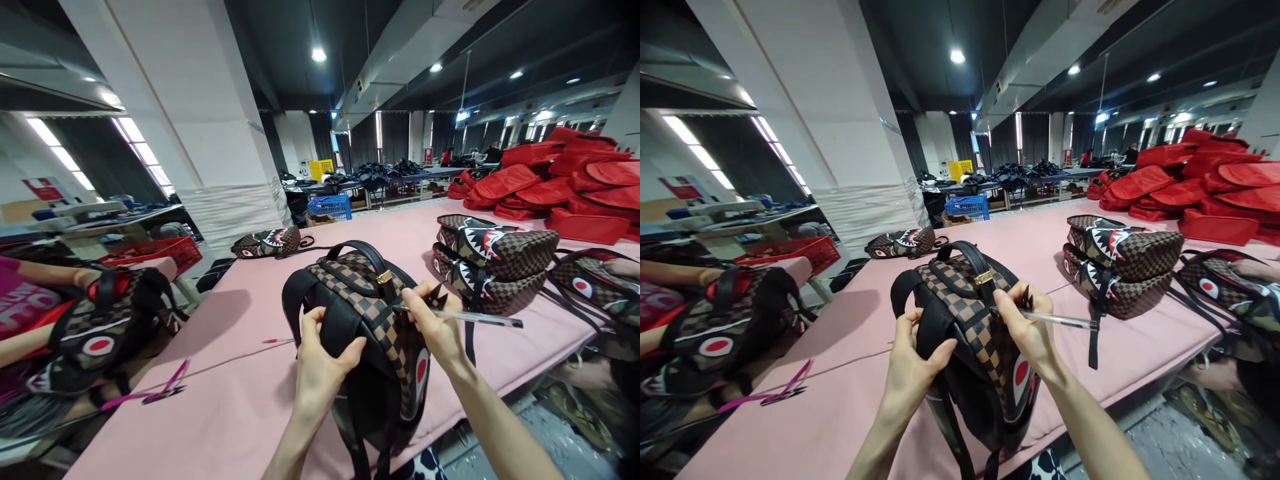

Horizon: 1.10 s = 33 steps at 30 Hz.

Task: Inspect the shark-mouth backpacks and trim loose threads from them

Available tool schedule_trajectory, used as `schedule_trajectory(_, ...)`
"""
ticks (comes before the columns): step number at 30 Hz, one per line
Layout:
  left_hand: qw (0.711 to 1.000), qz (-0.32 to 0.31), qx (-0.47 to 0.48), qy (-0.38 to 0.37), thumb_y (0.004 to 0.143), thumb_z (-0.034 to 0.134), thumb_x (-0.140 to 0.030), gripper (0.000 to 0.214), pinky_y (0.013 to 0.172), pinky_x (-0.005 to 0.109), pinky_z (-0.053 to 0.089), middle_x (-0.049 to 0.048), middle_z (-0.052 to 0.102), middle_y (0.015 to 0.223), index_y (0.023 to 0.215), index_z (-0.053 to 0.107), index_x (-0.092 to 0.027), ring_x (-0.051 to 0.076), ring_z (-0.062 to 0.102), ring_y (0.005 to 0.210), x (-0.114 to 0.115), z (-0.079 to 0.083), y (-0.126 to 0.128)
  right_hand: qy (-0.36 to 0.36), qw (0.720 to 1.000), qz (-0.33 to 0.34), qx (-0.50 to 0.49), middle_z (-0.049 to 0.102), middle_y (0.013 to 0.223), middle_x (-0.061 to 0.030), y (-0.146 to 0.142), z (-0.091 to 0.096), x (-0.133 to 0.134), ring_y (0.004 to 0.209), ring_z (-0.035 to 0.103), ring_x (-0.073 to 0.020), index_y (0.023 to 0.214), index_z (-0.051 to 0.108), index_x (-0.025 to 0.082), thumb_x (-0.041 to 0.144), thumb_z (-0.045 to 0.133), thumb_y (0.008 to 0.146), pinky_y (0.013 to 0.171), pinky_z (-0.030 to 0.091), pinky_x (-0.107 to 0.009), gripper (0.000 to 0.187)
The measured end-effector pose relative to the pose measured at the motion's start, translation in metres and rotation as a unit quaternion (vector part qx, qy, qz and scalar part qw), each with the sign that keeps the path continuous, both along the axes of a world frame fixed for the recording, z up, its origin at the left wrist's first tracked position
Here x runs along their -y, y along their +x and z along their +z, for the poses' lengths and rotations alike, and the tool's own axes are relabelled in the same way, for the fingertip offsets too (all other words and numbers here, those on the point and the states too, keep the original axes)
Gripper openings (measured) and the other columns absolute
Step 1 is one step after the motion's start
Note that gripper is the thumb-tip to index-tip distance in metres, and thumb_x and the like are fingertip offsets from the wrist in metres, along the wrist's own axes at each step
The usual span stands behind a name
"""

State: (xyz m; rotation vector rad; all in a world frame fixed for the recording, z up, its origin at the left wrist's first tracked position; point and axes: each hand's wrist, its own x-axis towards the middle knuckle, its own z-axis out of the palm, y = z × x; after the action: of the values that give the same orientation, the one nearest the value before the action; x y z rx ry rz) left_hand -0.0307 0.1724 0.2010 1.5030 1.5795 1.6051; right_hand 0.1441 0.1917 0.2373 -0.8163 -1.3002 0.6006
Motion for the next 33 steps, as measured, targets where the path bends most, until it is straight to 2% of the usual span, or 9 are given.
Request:
schedule_trajectory(3, 0.999, -0.014, 0.024, -0.028, 0.055, 0.071, -0.042, 0.062, 0.084, 0.042, 0.05, 0.0085, 0.058, 0.104, 0.106, 0.042, -0.021, 0.026, 0.06, 0.096, 0.001, 0.001, 0.001, 0.011, 0.999, -0.032, 0.0, 0.041, 0.045, 0.006, -0.002, -0.002, -0.001, 0.041, 0.035, -0.0065, 0.053, 0.043, 0.019, 0.038, 0.058, 0.084, 0.039, 0.028, -0.02, 0.039)
schedule_trajectory(8, 0.999, -0.013, 0.029, -0.034, 0.054, 0.071, -0.042, 0.064, 0.086, 0.044, 0.048, 0.0085, 0.057, 0.106, 0.107, 0.041, -0.022, 0.027, 0.06, 0.097, 0.0, 0.002, 0.001, 0.026, 0.998, -0.056, 0.027, 0.04, 0.046, 0.0055, -0.004, -0.002, -0.002, 0.042, 0.035, -0.0067, 0.052, 0.041, 0.019, 0.036, 0.056, 0.084, 0.041, 0.028, -0.021, 0.04)
schedule_trajectory(15, 0.998, -0.025, 0.04, -0.031, 0.055, 0.071, -0.041, 0.065, 0.085, 0.043, 0.048, 0.0094, 0.056, 0.108, 0.108, 0.04, -0.021, 0.028, 0.058, 0.101, 0.0, 0.001, 0.003, 0.026, 0.998, -0.044, 0.032, 0.041, 0.046, 0.005, -0.004, 0.0, -0.001, 0.044, 0.037, -0.0077, 0.052, 0.042, 0.019, 0.035, 0.055, 0.084, 0.043, 0.031, -0.021, 0.038)
schedule_trajectory(28, 0.997, -0.025, 0.054, -0.038, 0.053, 0.071, -0.04, 0.067, 0.088, 0.045, 0.046, 0.0091, 0.055, 0.106, 0.108, 0.039, -0.02, 0.027, 0.058, 0.097, 0.002, 0.004, 0.006, 0.018, 0.998, -0.024, 0.047, 0.038, 0.048, 0.0059, -0.003, 0.005, -0.002, 0.045, 0.034, -0.0074, 0.054, 0.038, 0.02, 0.031, 0.053, 0.084, 0.043, 0.029, -0.021, 0.035)
schedule_trajectory(33, 0.998, -0.025, 0.049, -0.034, 0.054, 0.071, -0.04, 0.066, 0.086, 0.043, 0.047, 0.0079, 0.054, 0.104, 0.109, 0.038, -0.021, 0.025, 0.058, 0.095, 0.002, 0.004, 0.006, 0.0, 0.995, -0.016, 0.1, 0.036, 0.048, 0.0065, -0.004, 0.018, -0.004, 0.045, 0.032, -0.0066, 0.054, 0.036, 0.019, 0.032, 0.054, 0.082, 0.042, 0.027, -0.02, 0.036)
